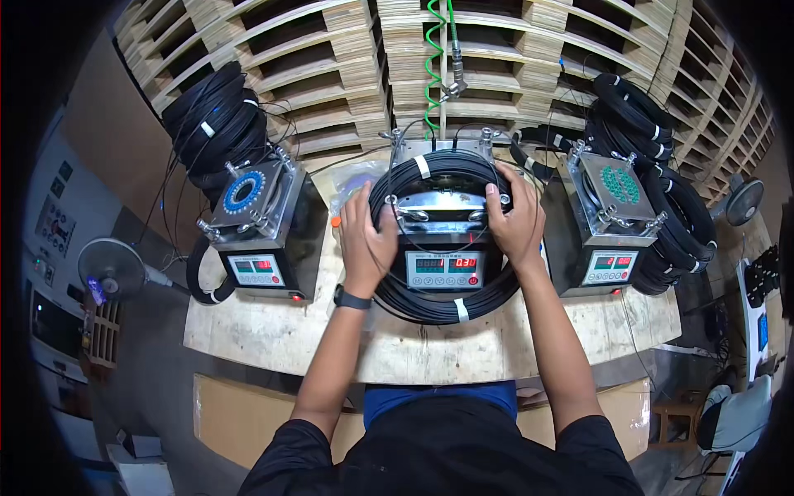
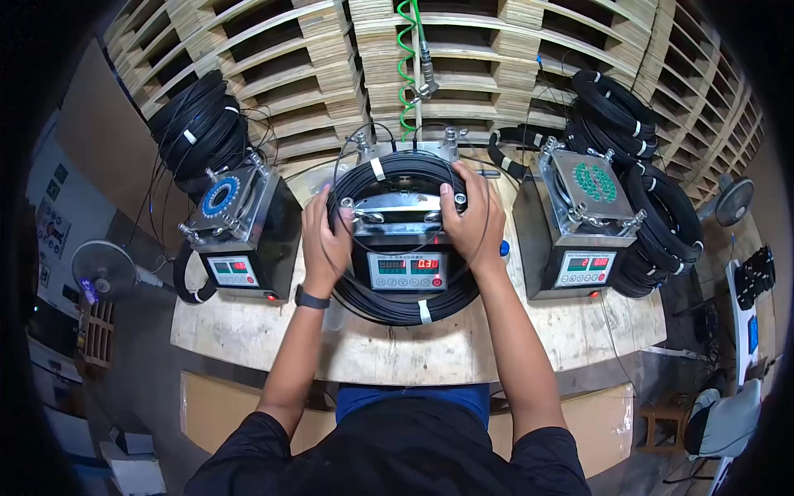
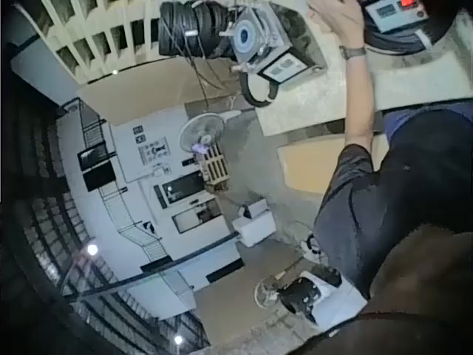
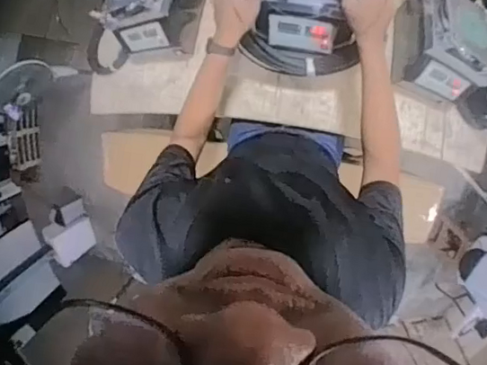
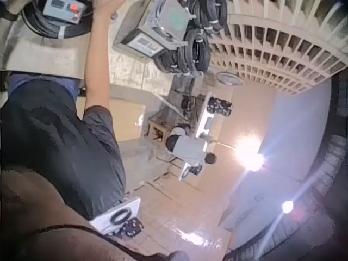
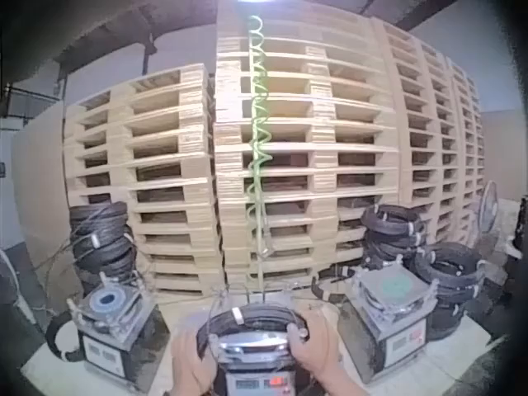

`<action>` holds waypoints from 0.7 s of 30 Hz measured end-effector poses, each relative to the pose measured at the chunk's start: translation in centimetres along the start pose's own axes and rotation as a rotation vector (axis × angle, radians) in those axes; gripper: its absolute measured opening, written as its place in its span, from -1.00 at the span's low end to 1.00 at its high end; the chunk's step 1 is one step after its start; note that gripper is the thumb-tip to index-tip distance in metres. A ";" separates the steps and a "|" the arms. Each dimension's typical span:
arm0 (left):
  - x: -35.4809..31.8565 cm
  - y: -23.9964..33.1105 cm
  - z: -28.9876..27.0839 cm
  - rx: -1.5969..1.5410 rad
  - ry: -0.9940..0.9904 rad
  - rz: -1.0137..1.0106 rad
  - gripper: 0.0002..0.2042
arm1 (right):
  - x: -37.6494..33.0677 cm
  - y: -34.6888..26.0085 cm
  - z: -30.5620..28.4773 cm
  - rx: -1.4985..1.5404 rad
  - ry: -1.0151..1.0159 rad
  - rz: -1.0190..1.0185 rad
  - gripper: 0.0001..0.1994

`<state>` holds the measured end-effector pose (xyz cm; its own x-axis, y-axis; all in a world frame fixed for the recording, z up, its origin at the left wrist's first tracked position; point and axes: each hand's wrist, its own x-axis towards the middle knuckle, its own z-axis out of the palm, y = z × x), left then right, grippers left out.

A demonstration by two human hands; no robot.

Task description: Assembling and testing fiber optic or electrical cables using specialized machinery in a factory setting.

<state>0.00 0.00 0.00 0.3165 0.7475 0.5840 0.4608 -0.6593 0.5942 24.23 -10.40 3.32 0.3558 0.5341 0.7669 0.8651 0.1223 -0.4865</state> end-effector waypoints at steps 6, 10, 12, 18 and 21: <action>-0.7 5.4 2.4 0.447 0.289 -0.032 0.05 | 0.0 -0.8 -0.2 0.071 0.023 -0.017 -0.71; -1.4 4.2 2.0 0.264 0.321 0.071 -0.15 | -0.3 -0.6 -0.4 0.119 0.021 0.005 -0.70; -2.3 2.7 0.8 0.133 0.274 0.087 -0.26 | -0.5 -0.3 -0.2 0.120 0.034 0.001 -0.70; -3.0 1.3 -1.6 -0.088 0.143 0.140 -0.79 | -0.3 -0.5 -0.8 0.160 0.064 0.066 -0.71; -2.9 -0.3 -2.5 -0.213 0.126 0.124 -0.77 | -2.0 -1.2 -0.6 0.333 0.200 0.118 -0.72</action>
<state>-3.15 -2.23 -0.48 0.2482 0.6526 0.7159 0.2354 -0.7575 0.6089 22.67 -12.17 2.62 0.5359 0.3919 0.7478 0.6638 0.3517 -0.6600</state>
